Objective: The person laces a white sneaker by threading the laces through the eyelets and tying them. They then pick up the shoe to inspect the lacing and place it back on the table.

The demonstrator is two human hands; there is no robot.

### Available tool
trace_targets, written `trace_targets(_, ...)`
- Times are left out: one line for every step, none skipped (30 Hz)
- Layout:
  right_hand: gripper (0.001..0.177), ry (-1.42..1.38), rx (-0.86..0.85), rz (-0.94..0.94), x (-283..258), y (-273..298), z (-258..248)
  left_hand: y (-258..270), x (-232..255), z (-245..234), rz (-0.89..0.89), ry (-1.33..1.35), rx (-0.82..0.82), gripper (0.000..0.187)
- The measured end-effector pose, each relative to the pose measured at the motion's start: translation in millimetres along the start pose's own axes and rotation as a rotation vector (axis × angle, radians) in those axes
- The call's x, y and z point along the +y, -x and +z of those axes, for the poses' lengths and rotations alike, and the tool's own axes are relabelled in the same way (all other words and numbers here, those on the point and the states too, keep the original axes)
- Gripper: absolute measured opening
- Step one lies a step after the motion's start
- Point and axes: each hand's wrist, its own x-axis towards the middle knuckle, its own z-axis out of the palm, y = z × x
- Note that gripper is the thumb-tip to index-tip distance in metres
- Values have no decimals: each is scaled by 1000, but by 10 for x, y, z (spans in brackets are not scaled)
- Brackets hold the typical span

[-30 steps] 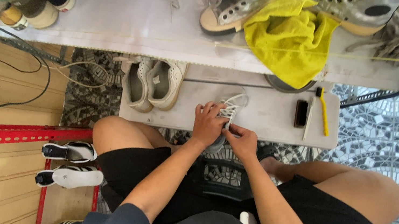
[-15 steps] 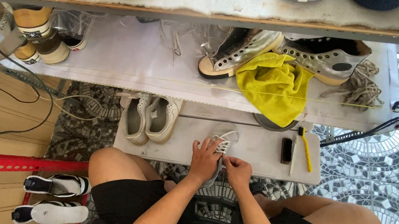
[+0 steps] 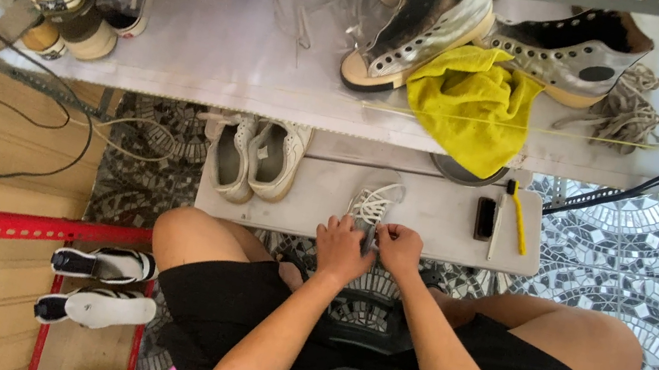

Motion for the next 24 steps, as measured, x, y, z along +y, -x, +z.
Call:
trace_targets(29,2,-6,2,48,-10,16,-10,-9,109,-5,1,-3,38)
trace_targets(28,-16,-6,-2,92,-25,32,-27,-19,213,2,-3,89,36)
trace_targets(28,-35,-5,-5,136,-42,44,-45,-26,317,10,-8,182,35)
trace_targets(28,-36,-4,-2,152,-49,27,-66,-37,384,12,-8,179,35)
trace_targets(29,-54,-16,13,170,-59,8,-88,-47,452,-1,32,224,43)
trace_targets(31,-73,-31,30,198,-46,-2,-84,-62,526,-16,71,267,51)
trace_targets(31,-73,-33,35,292,-78,-1,-52,-49,505,-17,70,261,51)
trace_targets(30,-41,-64,74,361,-140,2,-54,-45,472,-26,90,253,48)
trace_targets(29,-8,-94,114,428,-203,6,-55,-41,436,-35,110,244,44)
trace_targets(29,-9,-94,115,377,-138,-89,-65,-49,448,-35,110,242,44)
trace_targets(30,-42,-112,157,327,-75,-183,-77,-57,462,-49,126,227,44)
trace_targets(31,-74,-129,201,290,-10,-289,-87,-51,487,-64,144,210,43)
trace_targets(31,-72,-128,204,388,-40,-388,-90,-46,473,-63,146,207,43)
trace_targets(36,-25,-172,224,490,-61,-490,-85,-37,460,-69,156,211,41)
trace_targets(40,22,-217,244,590,-80,-592,-79,-28,447,-74,166,214,39)
trace_targets(40,25,-215,245,714,-104,-605,-89,-28,430,-74,169,214,39)
trace_targets(42,-3,-251,274,839,-127,-618,-98,-28,414,-59,188,215,39)
trace_targets(44,-30,-289,305,973,-133,-627,-88,-29,404,-46,206,215,39)
trace_targets(44,-27,-290,307,936,-137,-636,-73,-13,391,-47,209,212,39)
trace_targets(45,80,-334,250,887,-152,-632,-71,-10,368,-34,201,228,37)
trace_targets(46,187,-378,192,839,-169,-629,-69,-5,344,-22,193,244,36)
trace_targets(46,186,-380,193,807,-235,-536,-77,-16,373,-23,193,242,36)
trace_targets(50,246,-346,85,775,-300,-443,-84,-26,400,-23,192,244,37)
trace_targets(54,306,-312,-25,739,-364,-348,-88,-39,424,-24,191,246,39)
